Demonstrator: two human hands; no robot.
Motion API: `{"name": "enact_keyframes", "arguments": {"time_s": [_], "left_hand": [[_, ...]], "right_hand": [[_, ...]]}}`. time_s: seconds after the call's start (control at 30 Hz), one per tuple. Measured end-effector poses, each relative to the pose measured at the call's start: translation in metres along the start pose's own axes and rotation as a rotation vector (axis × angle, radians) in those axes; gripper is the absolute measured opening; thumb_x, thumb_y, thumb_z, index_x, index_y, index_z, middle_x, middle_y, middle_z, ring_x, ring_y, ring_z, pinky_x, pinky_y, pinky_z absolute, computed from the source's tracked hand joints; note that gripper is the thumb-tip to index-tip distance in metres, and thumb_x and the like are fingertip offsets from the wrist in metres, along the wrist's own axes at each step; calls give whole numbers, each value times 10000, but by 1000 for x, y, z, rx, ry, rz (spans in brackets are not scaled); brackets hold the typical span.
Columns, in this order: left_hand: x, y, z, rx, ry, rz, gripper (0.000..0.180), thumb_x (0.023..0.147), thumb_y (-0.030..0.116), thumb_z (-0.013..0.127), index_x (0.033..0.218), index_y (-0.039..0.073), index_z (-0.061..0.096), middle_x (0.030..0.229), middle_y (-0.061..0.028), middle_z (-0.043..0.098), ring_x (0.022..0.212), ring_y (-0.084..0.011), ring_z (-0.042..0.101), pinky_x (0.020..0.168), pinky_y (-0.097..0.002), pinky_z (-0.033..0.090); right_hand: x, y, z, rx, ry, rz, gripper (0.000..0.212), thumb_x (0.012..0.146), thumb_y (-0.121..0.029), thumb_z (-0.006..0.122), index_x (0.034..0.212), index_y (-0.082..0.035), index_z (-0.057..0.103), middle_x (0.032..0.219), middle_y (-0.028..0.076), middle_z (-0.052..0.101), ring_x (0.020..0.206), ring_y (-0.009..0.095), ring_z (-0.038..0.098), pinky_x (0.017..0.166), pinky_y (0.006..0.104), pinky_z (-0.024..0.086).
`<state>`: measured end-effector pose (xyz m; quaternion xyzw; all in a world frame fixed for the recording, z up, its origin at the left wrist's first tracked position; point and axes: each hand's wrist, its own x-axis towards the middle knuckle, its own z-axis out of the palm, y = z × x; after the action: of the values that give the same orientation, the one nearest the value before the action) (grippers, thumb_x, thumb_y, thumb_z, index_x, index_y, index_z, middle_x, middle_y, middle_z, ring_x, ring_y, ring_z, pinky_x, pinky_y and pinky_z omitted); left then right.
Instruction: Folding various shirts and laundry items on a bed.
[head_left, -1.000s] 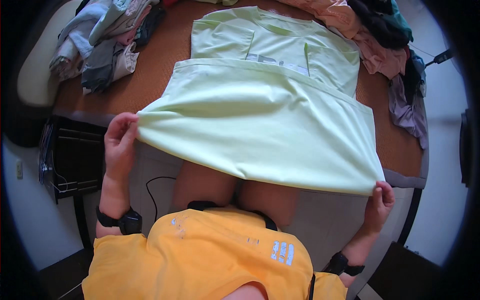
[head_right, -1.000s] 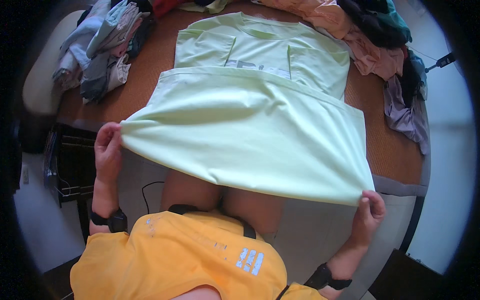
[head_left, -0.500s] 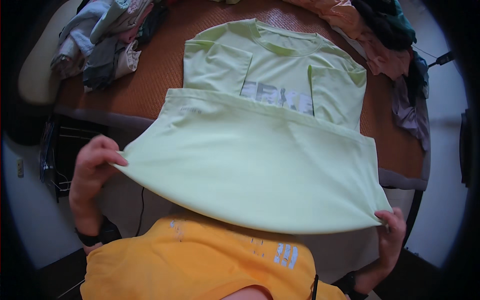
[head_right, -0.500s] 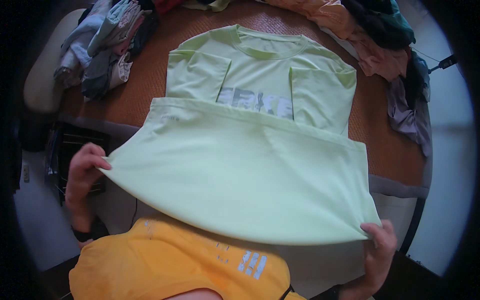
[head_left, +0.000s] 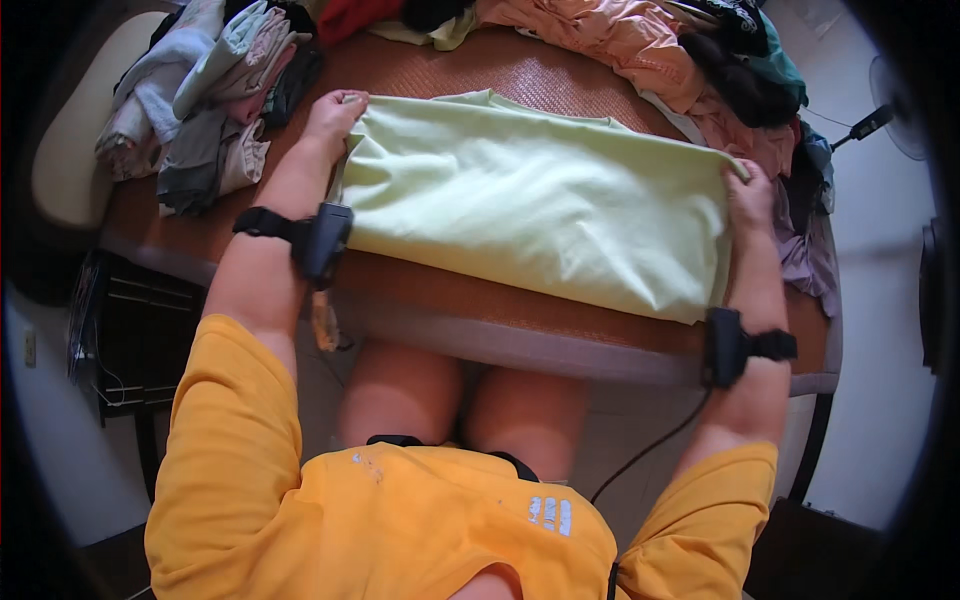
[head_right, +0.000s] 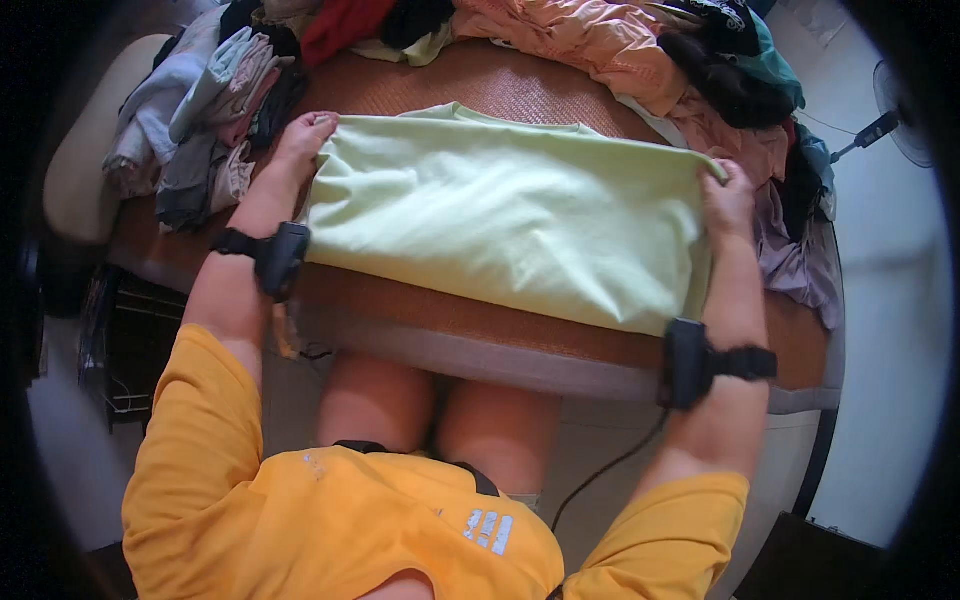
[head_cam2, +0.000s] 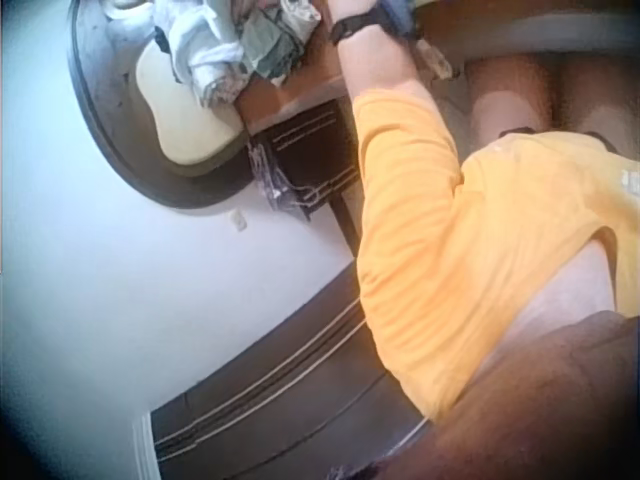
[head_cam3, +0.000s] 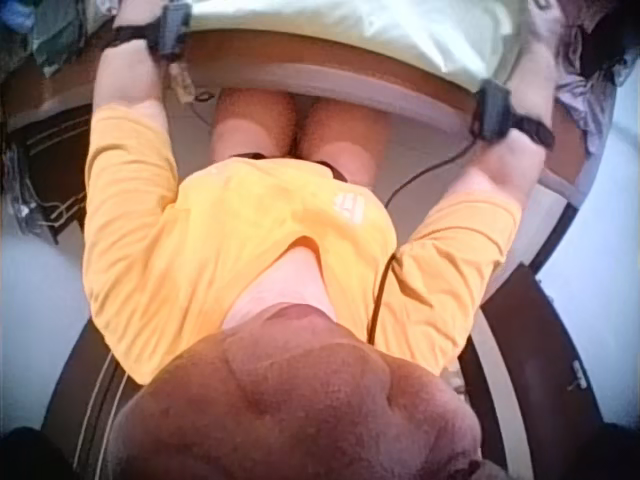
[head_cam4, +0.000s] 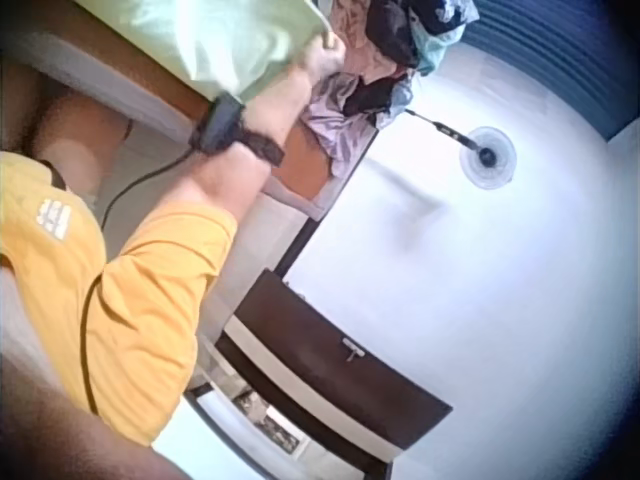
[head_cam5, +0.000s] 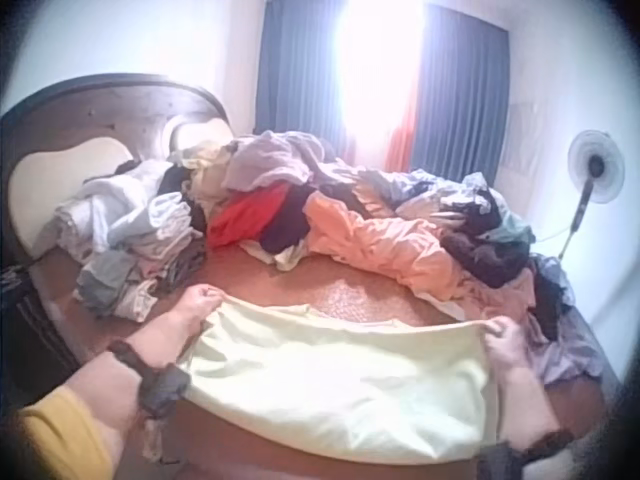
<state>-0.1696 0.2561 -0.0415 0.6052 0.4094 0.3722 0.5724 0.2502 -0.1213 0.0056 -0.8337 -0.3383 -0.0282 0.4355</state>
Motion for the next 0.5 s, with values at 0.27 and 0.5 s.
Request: {"name": "enact_keyframes", "arguments": {"time_s": [0.27, 0.5], "left_hand": [[20, 3, -3, 86, 19, 314, 132, 835, 143, 617, 925, 47, 604, 824, -1, 596, 722, -82, 531, 670, -225, 446], [15, 6, 7, 906, 229, 360, 369, 853, 308, 536, 1137, 73, 533, 1118, -142, 567, 1034, -276, 541, 898, -385, 412]], "right_hand": [[-10, 2, 24, -212, 201, 39, 213, 829, -276, 580, 938, -94, 604, 905, 155, 638, 840, 331, 618, 737, 395, 469], [-28, -21, 57, -608, 360, -303, 431, 833, -368, 569, 1217, -190, 481, 1212, 87, 510, 1126, 266, 481, 914, 421, 385]]}}
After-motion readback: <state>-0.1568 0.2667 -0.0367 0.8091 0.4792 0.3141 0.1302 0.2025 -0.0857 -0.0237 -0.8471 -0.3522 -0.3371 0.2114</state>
